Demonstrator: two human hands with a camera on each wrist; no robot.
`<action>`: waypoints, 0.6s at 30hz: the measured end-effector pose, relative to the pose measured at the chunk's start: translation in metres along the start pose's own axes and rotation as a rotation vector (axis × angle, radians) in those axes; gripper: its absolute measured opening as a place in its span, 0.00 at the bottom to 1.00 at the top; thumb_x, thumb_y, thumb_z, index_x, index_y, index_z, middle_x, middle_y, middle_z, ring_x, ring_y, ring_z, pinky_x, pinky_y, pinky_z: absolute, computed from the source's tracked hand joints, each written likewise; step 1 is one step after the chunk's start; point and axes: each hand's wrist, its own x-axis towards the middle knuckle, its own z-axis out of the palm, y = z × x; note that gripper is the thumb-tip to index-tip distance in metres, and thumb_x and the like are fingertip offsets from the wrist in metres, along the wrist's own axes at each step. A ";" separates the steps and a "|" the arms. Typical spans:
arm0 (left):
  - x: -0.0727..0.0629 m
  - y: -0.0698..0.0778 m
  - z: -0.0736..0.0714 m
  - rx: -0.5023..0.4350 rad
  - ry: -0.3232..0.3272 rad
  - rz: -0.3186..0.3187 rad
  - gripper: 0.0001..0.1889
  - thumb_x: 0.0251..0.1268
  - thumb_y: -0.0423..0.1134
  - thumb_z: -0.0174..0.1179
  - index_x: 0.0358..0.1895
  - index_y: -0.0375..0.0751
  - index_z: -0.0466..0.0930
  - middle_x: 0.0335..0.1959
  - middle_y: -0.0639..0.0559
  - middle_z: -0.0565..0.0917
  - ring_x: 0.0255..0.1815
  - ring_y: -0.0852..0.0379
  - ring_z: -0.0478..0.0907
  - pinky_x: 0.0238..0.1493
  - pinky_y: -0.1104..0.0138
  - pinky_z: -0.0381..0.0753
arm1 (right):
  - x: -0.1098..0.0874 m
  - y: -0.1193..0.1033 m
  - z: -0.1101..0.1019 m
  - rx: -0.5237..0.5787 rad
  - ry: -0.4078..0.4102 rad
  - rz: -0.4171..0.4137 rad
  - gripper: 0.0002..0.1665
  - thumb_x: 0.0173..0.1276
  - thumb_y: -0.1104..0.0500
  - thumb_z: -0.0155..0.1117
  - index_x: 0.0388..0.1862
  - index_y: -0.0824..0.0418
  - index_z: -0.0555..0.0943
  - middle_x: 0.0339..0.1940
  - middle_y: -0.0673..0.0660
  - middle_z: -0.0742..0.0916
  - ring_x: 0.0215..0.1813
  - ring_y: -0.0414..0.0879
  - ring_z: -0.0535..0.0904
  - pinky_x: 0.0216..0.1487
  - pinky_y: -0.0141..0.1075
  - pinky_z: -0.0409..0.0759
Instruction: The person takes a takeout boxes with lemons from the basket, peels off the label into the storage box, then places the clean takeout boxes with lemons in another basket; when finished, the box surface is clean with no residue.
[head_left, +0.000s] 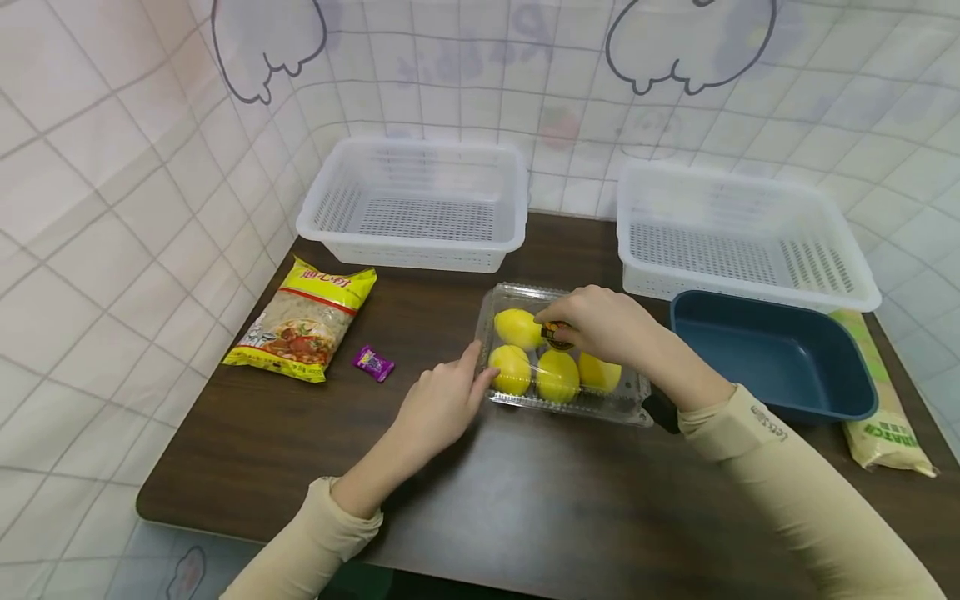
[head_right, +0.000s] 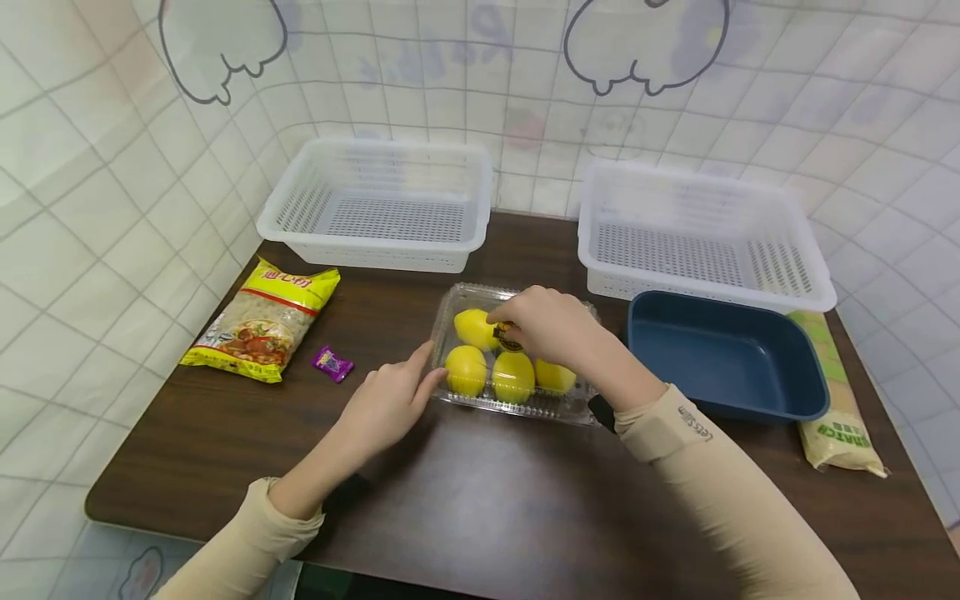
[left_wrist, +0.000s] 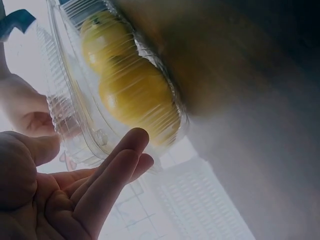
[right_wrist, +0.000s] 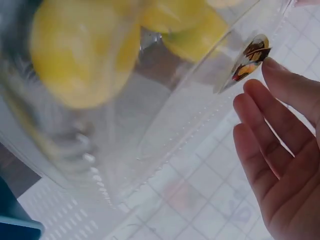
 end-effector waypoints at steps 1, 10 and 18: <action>0.000 0.000 0.000 0.000 0.000 -0.001 0.30 0.78 0.56 0.46 0.70 0.36 0.68 0.53 0.39 0.87 0.43 0.39 0.88 0.37 0.49 0.87 | 0.002 0.000 0.000 0.000 -0.013 -0.008 0.18 0.68 0.62 0.67 0.56 0.56 0.85 0.51 0.55 0.91 0.44 0.47 0.87 0.39 0.39 0.86; -0.001 0.000 0.002 -0.001 0.006 0.001 0.30 0.78 0.56 0.46 0.70 0.37 0.68 0.53 0.41 0.87 0.42 0.41 0.89 0.36 0.50 0.88 | 0.016 -0.008 -0.004 0.003 -0.080 -0.014 0.15 0.69 0.64 0.65 0.52 0.54 0.87 0.47 0.53 0.91 0.32 0.42 0.79 0.32 0.32 0.79; 0.000 0.000 0.001 -0.007 0.003 -0.001 0.30 0.78 0.56 0.46 0.70 0.37 0.68 0.52 0.40 0.88 0.40 0.41 0.89 0.34 0.51 0.87 | 0.021 -0.008 -0.001 -0.011 -0.119 0.000 0.13 0.68 0.63 0.67 0.49 0.54 0.88 0.47 0.52 0.91 0.38 0.44 0.83 0.35 0.34 0.82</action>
